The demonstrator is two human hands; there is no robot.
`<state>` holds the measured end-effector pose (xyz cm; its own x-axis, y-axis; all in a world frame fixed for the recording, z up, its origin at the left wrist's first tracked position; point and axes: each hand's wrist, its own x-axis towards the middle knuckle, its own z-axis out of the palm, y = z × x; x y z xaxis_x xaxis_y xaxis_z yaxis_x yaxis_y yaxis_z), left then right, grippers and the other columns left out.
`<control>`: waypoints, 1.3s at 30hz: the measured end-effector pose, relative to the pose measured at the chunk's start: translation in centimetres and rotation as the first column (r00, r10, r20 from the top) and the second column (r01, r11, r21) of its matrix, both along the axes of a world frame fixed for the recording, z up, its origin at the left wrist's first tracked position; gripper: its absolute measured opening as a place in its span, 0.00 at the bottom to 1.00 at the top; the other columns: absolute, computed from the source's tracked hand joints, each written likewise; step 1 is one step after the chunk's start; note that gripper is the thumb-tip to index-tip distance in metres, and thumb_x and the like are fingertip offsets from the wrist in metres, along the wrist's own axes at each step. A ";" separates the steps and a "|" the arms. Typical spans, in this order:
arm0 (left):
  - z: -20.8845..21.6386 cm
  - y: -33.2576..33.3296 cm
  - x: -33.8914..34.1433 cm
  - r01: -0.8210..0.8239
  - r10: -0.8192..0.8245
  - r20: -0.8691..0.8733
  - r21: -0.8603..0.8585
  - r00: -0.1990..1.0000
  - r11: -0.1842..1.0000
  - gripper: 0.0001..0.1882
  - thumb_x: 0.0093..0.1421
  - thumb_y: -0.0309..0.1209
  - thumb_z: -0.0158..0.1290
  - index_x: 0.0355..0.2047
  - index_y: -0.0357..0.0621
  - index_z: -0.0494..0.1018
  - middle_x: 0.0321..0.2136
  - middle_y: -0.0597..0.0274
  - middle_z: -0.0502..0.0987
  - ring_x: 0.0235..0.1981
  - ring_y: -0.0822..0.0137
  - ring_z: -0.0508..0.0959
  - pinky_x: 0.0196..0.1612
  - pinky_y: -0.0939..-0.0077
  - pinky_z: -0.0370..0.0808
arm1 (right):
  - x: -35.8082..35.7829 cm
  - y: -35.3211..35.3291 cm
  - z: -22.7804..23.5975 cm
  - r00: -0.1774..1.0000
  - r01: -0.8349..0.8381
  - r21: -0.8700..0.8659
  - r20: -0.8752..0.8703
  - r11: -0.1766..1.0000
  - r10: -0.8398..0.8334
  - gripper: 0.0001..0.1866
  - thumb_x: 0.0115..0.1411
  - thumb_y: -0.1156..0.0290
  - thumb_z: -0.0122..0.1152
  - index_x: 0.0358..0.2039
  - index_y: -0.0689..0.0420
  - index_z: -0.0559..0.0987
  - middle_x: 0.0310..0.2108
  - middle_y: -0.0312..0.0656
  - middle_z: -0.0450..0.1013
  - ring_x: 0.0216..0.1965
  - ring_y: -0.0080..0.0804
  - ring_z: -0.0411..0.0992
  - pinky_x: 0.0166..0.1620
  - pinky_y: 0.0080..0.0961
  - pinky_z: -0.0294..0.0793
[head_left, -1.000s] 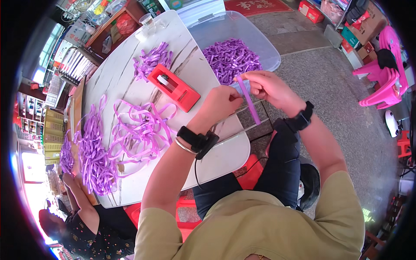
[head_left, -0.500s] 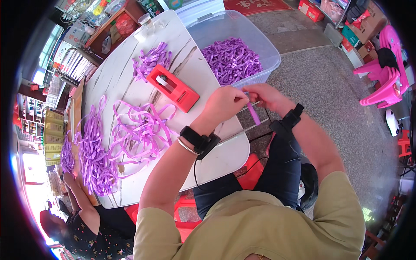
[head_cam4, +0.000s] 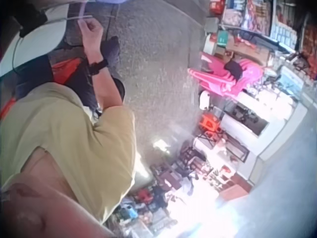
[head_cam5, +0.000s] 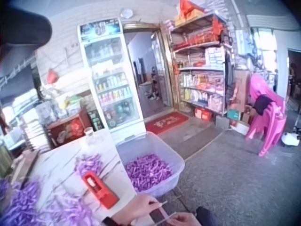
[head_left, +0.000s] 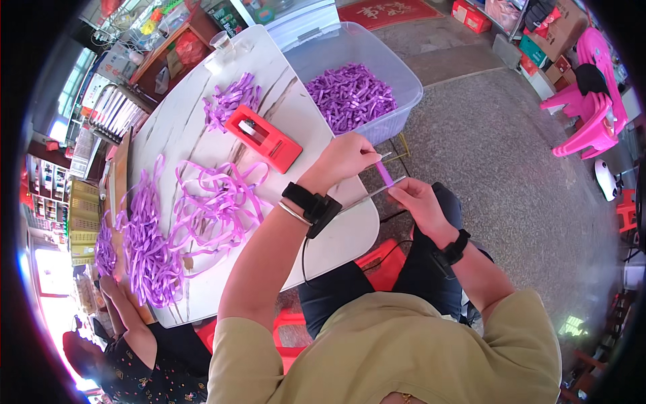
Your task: Manually processing and sorting purple plastic ribbons into a container at a table.
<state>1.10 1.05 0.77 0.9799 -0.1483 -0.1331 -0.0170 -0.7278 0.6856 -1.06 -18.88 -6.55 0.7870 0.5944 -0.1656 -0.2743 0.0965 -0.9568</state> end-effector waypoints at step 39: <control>-3.8 -6.9 -11.0 -0.434 -0.402 -0.213 -0.662 0.891 -0.611 0.12 0.59 0.29 0.34 0.42 0.54 0.60 0.13 0.71 0.53 0.16 0.76 0.55 0.20 0.85 0.55 | 7.9 18.6 13.3 0.616 -0.216 -0.369 0.667 0.904 0.419 0.13 0.54 0.64 0.53 0.32 0.62 0.76 0.26 0.38 0.74 0.30 0.23 0.71 0.34 0.18 0.67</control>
